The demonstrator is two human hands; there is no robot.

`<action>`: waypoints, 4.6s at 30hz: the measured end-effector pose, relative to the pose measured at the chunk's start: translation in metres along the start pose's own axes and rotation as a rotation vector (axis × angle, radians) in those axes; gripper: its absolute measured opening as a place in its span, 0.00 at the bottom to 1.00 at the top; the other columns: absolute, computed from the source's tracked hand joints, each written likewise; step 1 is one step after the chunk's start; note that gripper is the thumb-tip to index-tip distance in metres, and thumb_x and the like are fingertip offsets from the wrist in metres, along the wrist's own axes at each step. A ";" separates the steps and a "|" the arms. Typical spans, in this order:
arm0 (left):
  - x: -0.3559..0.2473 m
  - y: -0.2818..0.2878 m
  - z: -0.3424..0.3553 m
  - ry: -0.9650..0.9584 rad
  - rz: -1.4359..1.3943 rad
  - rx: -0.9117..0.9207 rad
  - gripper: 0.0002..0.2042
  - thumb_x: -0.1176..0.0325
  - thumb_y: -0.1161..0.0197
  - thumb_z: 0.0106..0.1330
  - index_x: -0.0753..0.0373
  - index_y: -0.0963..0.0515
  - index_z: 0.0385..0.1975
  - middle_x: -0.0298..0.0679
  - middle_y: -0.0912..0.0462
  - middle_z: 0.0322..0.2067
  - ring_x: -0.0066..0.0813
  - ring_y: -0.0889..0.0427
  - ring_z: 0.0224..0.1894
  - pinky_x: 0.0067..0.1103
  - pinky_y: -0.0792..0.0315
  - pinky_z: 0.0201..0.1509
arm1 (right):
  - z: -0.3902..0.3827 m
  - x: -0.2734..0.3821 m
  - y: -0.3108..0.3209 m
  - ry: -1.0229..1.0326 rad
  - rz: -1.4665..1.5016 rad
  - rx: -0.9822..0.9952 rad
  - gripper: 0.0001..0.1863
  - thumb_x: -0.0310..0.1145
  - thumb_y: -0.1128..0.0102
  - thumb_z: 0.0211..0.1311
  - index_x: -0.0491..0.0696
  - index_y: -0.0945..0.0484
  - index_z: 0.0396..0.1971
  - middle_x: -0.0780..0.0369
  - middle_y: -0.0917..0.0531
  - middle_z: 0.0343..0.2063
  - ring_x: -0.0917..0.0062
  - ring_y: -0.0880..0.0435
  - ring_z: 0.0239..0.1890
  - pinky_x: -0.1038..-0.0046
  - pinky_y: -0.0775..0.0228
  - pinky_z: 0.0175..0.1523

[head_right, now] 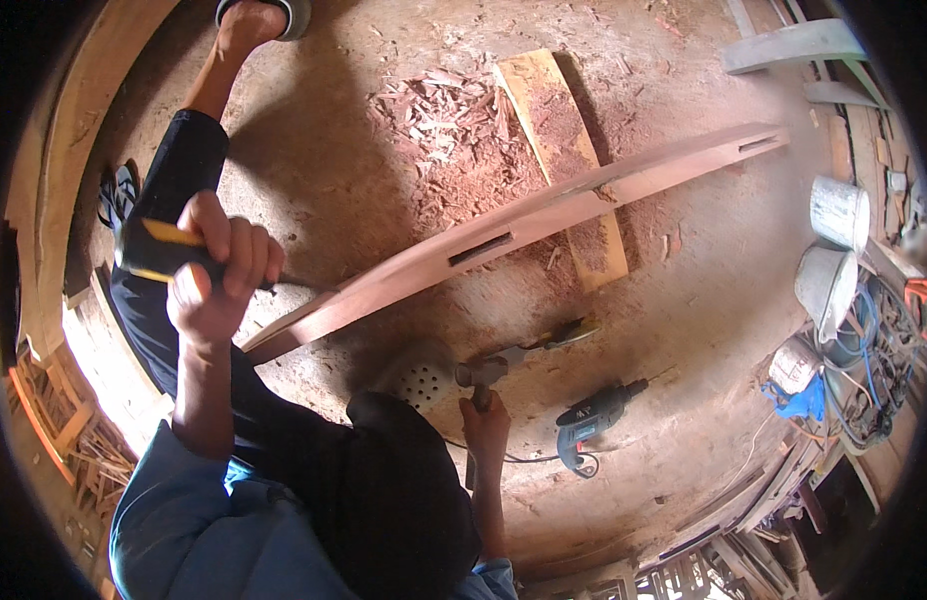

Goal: The person carves a long wooden plank using a chisel and hammer, repeatedly striking the chisel to remove wood shavings. The person adjusts the plank and continues carving along its length.

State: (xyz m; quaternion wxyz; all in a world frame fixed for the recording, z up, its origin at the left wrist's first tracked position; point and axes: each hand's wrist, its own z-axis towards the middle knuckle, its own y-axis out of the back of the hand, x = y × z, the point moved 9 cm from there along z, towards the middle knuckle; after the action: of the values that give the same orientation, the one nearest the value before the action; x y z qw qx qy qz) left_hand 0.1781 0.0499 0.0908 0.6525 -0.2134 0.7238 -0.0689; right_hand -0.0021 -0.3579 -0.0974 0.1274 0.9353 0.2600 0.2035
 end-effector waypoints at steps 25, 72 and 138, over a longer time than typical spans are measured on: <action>-0.009 -0.015 0.020 -0.038 0.050 0.078 0.24 0.48 0.24 0.61 0.56 0.33 0.36 0.29 0.28 0.19 0.20 0.31 0.21 0.24 0.31 0.36 | 0.019 -0.017 0.010 0.015 -0.079 -0.008 0.16 0.38 0.34 0.58 0.40 0.25 0.36 0.49 0.19 0.26 0.58 0.18 0.30 0.60 0.28 0.38; 0.089 -0.152 0.037 0.016 0.311 0.694 0.21 0.63 0.22 0.57 0.60 0.18 0.49 0.37 0.13 0.42 0.28 0.17 0.46 0.26 0.22 0.53 | -0.310 0.372 0.117 1.681 -0.850 -1.232 0.08 0.35 0.39 0.68 0.47 0.23 0.41 0.61 0.22 0.26 0.76 0.19 0.32 0.70 0.25 0.37; 0.078 -0.141 0.039 0.163 0.087 0.655 0.14 0.70 0.22 0.56 0.60 0.23 0.36 0.28 0.17 0.34 0.23 0.14 0.40 0.24 0.17 0.50 | -0.321 0.336 0.215 1.403 0.338 -0.531 0.05 0.19 0.39 0.60 0.43 0.25 0.32 0.64 0.28 0.18 0.83 0.27 0.17 0.80 0.33 0.23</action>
State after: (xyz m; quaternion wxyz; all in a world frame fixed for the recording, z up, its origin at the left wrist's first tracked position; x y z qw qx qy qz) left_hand 0.2429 -0.1010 0.0676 0.6288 0.0451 0.7214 -0.2866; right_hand 0.2109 -0.3136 0.3669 0.1201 0.5520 0.0756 0.8216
